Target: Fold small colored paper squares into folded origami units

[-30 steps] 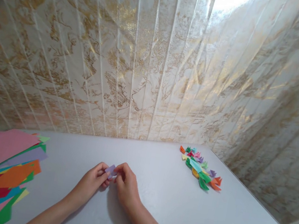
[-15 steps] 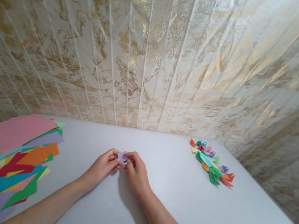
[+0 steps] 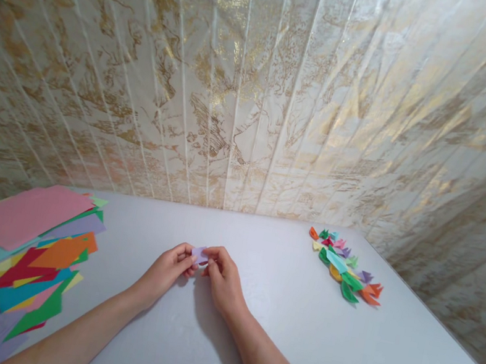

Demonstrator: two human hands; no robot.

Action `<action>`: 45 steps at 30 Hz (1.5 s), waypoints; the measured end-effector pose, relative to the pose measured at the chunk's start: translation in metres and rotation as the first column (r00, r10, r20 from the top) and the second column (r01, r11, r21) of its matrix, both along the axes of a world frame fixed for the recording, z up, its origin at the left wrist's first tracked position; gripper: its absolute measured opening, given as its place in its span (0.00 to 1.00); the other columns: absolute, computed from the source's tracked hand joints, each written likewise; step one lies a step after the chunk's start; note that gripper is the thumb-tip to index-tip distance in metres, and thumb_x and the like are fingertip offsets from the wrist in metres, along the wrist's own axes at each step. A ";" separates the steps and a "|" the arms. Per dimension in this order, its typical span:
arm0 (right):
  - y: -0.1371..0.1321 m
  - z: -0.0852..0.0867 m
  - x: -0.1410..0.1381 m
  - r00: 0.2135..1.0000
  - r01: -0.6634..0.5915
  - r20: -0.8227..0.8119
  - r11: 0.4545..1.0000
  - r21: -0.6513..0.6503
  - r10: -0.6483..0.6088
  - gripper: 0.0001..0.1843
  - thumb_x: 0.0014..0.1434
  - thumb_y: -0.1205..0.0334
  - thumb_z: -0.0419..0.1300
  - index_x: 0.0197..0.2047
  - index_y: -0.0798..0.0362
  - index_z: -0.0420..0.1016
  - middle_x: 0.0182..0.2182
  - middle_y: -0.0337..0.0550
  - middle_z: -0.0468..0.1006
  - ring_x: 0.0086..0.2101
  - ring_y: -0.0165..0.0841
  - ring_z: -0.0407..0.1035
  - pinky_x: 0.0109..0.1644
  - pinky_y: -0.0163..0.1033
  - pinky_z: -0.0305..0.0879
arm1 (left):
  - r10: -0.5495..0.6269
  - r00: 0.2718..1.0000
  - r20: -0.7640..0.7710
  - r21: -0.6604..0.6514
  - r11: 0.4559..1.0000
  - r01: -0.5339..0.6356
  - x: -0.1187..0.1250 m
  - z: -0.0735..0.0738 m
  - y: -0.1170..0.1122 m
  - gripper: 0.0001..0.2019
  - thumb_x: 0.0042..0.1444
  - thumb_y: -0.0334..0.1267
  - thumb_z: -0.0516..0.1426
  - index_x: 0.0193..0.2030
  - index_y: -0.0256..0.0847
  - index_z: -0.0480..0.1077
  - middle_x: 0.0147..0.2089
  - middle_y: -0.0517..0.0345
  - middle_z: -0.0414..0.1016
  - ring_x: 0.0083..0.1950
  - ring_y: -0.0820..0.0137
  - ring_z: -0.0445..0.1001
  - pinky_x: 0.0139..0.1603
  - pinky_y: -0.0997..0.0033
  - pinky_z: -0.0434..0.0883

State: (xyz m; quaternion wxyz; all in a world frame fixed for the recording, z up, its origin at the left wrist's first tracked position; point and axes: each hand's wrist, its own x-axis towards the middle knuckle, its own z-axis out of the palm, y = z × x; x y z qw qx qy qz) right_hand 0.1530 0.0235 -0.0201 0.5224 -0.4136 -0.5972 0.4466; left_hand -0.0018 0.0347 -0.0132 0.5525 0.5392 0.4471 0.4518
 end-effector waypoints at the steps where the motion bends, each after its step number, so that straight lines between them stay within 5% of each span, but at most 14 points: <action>1: 0.000 0.000 0.000 1.000 -0.006 -0.020 1.000 -0.005 0.006 0.09 0.59 0.59 0.54 0.41 0.51 0.71 0.33 0.40 0.75 0.30 0.31 0.69 0.37 0.39 0.68 | -0.002 1.000 -0.001 -0.002 1.000 0.002 0.000 0.000 0.000 0.15 0.50 0.50 0.61 0.33 0.39 0.70 0.28 0.58 0.75 0.29 0.71 0.72 0.34 0.72 0.69; 7: 0.002 -0.002 -0.001 0.998 -0.026 -0.056 0.999 -0.020 0.025 0.08 0.57 0.61 0.54 0.40 0.51 0.69 0.34 0.41 0.75 0.33 0.31 0.69 0.38 0.38 0.69 | -0.012 1.000 0.002 -0.015 1.000 0.012 0.000 -0.003 0.002 0.17 0.49 0.53 0.60 0.30 0.39 0.68 0.25 0.60 0.73 0.26 0.72 0.70 0.31 0.73 0.67; 15: 0.001 -0.005 0.001 0.991 0.045 0.123 0.999 0.012 -0.046 0.06 0.56 0.65 0.55 0.37 0.53 0.70 0.31 0.38 0.74 0.31 0.30 0.67 0.37 0.36 0.65 | -0.018 1.000 -0.013 -0.016 1.000 0.018 0.003 -0.001 0.002 0.17 0.46 0.52 0.62 0.27 0.40 0.68 0.24 0.61 0.72 0.25 0.73 0.69 0.29 0.74 0.66; 28: 0.000 0.004 0.003 0.981 0.112 0.155 0.994 0.010 -0.112 0.05 0.57 0.60 0.56 0.33 0.52 0.69 0.29 0.37 0.72 0.30 0.30 0.67 0.36 0.36 0.63 | -0.027 0.996 -0.081 0.035 0.999 0.029 0.004 -0.002 0.000 0.14 0.49 0.48 0.60 0.27 0.40 0.66 0.23 0.64 0.66 0.27 0.72 0.66 0.29 0.75 0.63; 37: 0.004 -0.001 0.002 0.989 0.126 0.085 0.992 -0.029 -0.123 0.07 0.55 0.58 0.57 0.31 0.52 0.68 0.26 0.37 0.71 0.28 0.31 0.67 0.35 0.37 0.63 | -0.065 0.986 -0.153 0.128 0.988 0.085 0.007 -0.019 -0.001 0.11 0.56 0.44 0.55 0.28 0.41 0.64 0.24 0.66 0.63 0.27 0.73 0.62 0.29 0.75 0.59; 45: 0.003 -0.002 0.001 0.988 0.123 0.098 0.992 -0.042 -0.118 0.06 0.55 0.59 0.57 0.31 0.52 0.68 0.27 0.36 0.71 0.29 0.31 0.67 0.35 0.37 0.63 | -0.074 0.967 -0.242 0.157 0.981 0.115 0.008 -0.006 -0.005 0.11 0.56 0.42 0.53 0.26 0.41 0.61 0.24 0.67 0.61 0.27 0.73 0.60 0.31 0.75 0.59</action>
